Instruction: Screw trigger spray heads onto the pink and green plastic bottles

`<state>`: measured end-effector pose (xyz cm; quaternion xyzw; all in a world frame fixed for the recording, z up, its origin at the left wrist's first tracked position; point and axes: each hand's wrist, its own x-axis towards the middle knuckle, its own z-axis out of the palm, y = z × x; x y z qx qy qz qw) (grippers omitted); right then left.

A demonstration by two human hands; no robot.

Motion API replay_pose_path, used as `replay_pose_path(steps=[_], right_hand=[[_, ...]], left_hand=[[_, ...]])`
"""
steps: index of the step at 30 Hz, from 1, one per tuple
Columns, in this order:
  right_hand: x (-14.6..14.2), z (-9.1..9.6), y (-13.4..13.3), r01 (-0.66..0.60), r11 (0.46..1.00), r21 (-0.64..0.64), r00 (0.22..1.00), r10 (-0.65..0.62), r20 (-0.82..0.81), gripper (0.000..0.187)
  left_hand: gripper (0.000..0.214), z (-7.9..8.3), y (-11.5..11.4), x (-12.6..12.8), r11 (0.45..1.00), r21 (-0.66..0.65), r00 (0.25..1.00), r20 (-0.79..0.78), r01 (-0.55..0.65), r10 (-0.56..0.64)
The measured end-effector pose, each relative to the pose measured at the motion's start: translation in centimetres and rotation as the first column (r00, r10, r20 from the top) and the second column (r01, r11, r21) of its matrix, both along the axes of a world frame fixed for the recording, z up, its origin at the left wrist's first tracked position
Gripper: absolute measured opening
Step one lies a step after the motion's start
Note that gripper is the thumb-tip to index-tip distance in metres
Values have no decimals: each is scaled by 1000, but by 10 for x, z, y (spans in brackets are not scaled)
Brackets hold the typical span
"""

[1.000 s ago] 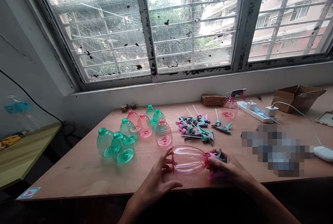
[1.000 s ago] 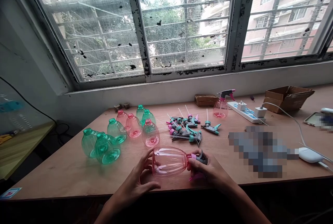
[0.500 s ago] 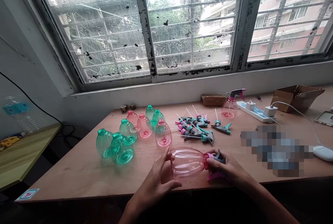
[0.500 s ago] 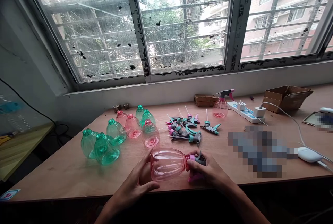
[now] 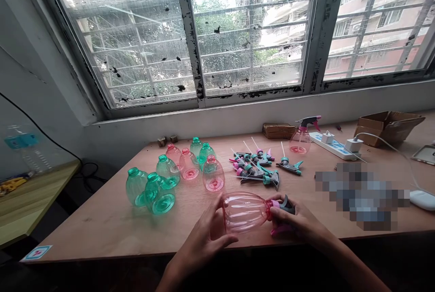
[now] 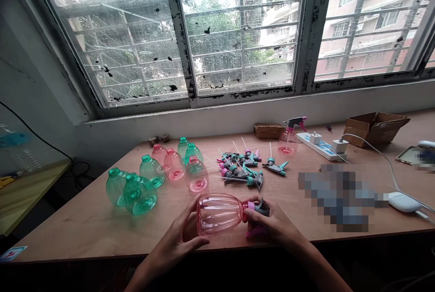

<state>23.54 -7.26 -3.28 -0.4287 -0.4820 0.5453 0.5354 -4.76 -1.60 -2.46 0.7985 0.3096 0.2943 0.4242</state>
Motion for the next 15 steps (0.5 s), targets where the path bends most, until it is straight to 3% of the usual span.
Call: replay_pose_path(steps=[5,10,15], right_hand=[[1,0,1,22,1000,-2,1000,-22,6,44],[1,-3,1,11,1000,-17,1000,-12,-25,45],[1,-5,2,19,999,-38,998,-21,-54,44]], left_hand=[[84,-5,2,0,998,66,1000,15,-6,5],[103,-5,2,-2,999,33,1000,-24,-6,7],[91,-2,0,-1,999,39,999,-37,-1,2]])
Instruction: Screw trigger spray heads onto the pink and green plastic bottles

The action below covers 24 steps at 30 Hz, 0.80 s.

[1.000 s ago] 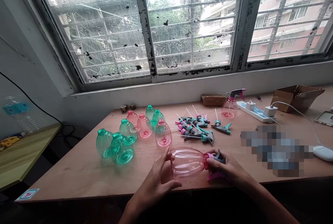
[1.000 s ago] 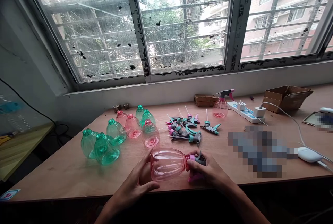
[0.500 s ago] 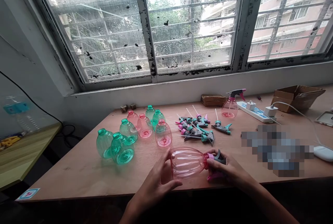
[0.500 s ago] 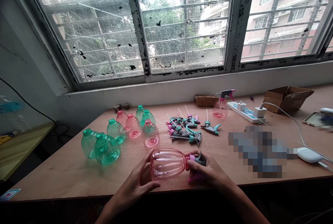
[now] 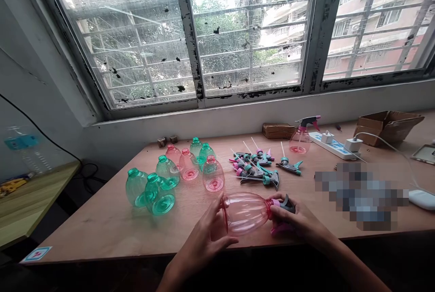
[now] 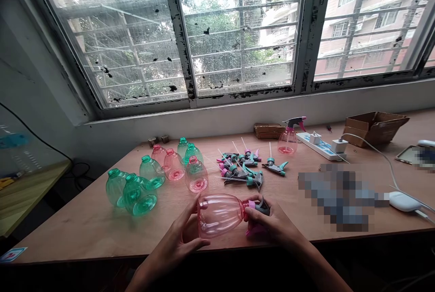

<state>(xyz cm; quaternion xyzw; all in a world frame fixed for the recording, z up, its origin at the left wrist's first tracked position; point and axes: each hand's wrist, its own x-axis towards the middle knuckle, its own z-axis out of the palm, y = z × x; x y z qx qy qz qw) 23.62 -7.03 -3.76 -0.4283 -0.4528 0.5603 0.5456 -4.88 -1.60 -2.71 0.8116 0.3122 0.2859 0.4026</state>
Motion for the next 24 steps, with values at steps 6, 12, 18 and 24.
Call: replay_pose_path(steps=[6,12,18,24], right_hand=[[0,-2,1,2,1000,2,1000,-2,-5,45],[0,-3,1,10,1000,-6,1000,-10,1,48],[1,-3,1,16,1000,16,1000,-16,-7,43],[1,-4,1,-11,1000,14,1000,11,-20,40]], left_hand=[[98,-5,2,1,999,-19,999,19,27,-27],[92,4,-2,0,1000,6,1000,-20,13,-13],[95,-3,1,-1,1000,23,1000,-19,-5,5],[99,3,0,-2,1000,31,999,-49,3,-2]])
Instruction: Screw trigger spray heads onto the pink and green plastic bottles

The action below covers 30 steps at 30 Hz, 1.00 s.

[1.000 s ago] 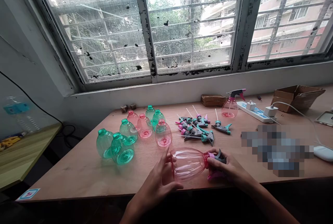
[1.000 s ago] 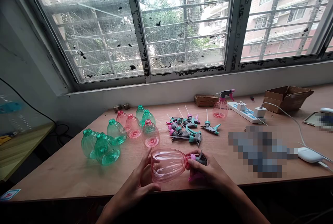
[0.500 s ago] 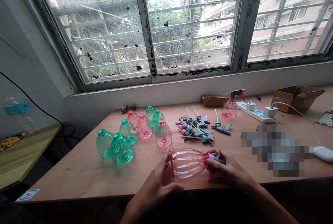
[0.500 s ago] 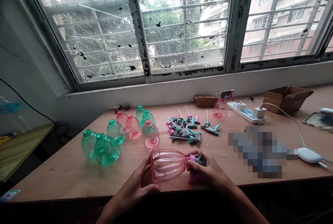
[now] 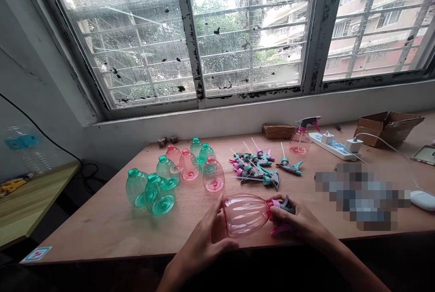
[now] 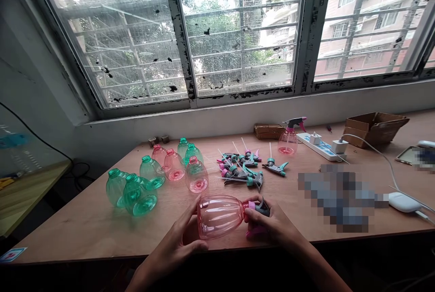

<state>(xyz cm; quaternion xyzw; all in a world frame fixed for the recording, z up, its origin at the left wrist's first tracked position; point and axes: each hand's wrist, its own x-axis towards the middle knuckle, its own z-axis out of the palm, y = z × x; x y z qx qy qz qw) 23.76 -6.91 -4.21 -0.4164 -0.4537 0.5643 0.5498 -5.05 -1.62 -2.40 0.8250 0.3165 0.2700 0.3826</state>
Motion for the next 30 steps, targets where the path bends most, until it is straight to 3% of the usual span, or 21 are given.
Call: replay_pose_path(steps=[8,12,19,25,30], right_hand=[[0,1,0,-2,1000,-10,1000,2,-5,41],[0,0,0,-9,1000,-11,1000,9,-13,42],[0,0,0,3,1000,-10,1000,-3,-4,41],[0,1,-1,7,1000,-9,1000,-7,8,41],[0,1,0,-1,1000,-3,1000,1,20,43]], left_hand=[[91,-6,0,1,1000,13,1000,12,7,-7],[102,-1,-2,1,1000,7,1000,5,11,-11],[90,2,-4,2,999,49,1000,9,-2,2],[95,0,-2,0,999,-5,998,33,46,-45],[89,1,-3,1,997,76,1000,-10,0,1]])
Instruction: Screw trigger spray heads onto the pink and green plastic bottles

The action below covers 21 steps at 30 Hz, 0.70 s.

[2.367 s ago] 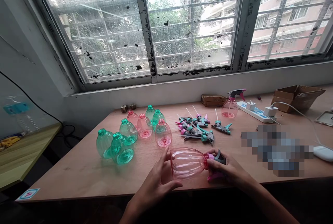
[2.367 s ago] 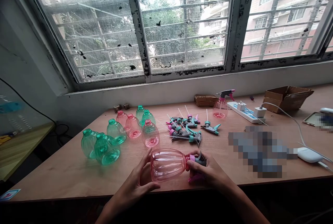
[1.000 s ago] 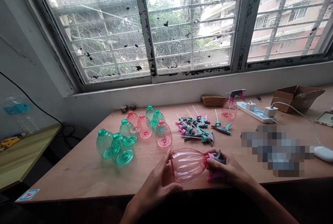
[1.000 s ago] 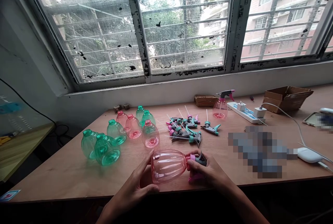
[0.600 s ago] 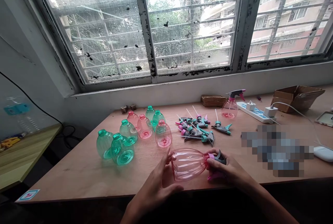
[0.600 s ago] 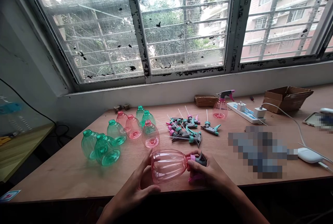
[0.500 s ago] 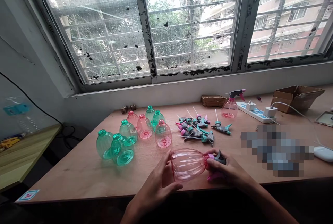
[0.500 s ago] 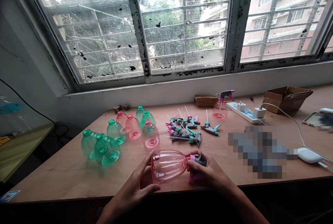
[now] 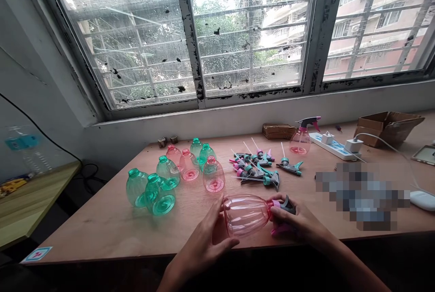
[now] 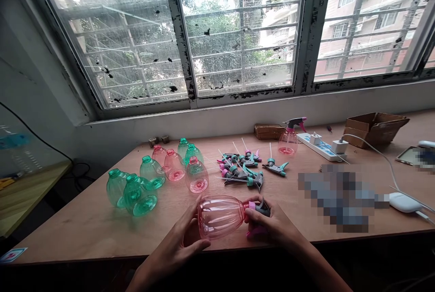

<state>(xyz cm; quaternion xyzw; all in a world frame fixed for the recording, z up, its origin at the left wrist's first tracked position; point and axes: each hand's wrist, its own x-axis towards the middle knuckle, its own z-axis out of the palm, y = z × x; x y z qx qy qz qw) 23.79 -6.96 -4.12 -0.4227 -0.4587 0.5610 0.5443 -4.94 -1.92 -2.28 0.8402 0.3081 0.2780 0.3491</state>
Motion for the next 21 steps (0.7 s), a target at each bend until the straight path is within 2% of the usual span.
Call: replay_pose_path(steps=[4,9,14,17,21], right_hand=[[0,1,0,-7,1000,21,1000,6,29,42],[0,1,0,12,1000,10,1000,-12,14,43],[-1,3,-1,14,1000,10,1000,-14,18,44],[-1,4,-2,9,1000,7,1000,-9,11,43],[1,2,-1,16,1000,-8,1000,-16,11,43]], left_hand=[[86,-3,1,0,1000,17,1000,8,15,-15],[99,-4,2,-1,998,-65,1000,11,27,-26],[90,-3,2,0,999,-34,1000,-7,-18,17],[87,-5,3,0,999,-50,1000,13,-4,5],[99,-4,3,0,998,-59,1000,9,4,-3]])
